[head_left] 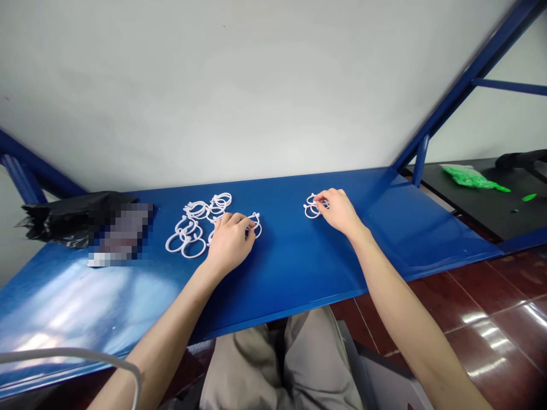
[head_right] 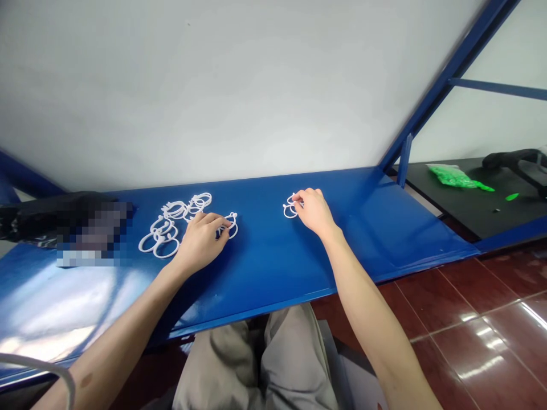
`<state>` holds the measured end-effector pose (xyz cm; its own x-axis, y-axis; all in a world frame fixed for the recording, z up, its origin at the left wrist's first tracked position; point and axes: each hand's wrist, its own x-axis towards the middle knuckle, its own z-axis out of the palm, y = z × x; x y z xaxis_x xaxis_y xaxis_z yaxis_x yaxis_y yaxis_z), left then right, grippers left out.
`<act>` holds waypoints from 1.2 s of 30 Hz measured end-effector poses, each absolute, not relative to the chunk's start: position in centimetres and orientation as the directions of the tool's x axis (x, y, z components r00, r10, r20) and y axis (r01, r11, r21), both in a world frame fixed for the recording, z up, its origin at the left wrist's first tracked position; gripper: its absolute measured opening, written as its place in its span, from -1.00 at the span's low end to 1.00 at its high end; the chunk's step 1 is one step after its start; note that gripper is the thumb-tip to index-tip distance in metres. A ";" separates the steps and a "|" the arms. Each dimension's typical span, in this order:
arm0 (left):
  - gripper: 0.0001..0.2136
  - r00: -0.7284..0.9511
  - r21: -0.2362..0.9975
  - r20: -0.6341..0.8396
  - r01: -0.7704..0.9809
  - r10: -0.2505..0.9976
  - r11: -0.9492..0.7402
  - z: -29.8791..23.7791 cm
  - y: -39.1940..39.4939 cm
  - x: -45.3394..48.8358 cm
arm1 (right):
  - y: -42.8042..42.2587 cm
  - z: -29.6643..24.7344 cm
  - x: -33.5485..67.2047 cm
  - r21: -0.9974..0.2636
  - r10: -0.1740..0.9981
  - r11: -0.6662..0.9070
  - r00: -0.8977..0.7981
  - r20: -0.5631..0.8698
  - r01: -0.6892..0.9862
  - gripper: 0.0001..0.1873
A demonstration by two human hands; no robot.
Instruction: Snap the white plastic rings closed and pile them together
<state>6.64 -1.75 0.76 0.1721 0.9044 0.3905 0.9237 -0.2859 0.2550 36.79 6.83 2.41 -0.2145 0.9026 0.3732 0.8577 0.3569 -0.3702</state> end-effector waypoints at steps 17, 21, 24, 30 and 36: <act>-0.85 0.364 0.329 0.449 0.782 0.816 -0.529 1.6 -2.4 8.3 | 1.6 1.8 28.1 -0.745 0.809 0.526 -0.512 0.289 0.411 -0.83; -0.89 0.332 0.347 0.428 0.798 0.840 -0.492 1.5 -2.5 8.3 | 1.6 2.0 28.1 -0.785 0.837 0.494 -0.448 0.313 0.375 -0.88; -0.92 0.251 0.383 0.439 0.816 0.863 -0.432 1.4 -2.4 8.1 | 1.7 2.4 28.3 -0.813 0.864 0.466 -0.376 0.334 0.348 -0.85; -0.91 0.087 0.439 0.492 0.835 0.866 -0.333 1.5 -2.3 8.0 | 1.8 2.3 28.6 -0.917 0.929 0.290 -0.312 0.199 0.276 -0.85; -0.81 0.047 0.409 0.479 0.872 0.877 -0.270 1.6 -2.3 7.8 | 2.1 2.1 28.7 -0.940 0.929 0.252 -0.332 0.167 0.232 -0.80</act>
<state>7.84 -2.31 1.64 0.0465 0.8766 0.4790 0.8720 -0.2696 0.4087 28.73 2.12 2.14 -0.3317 0.9285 0.1669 0.2320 0.2517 -0.9396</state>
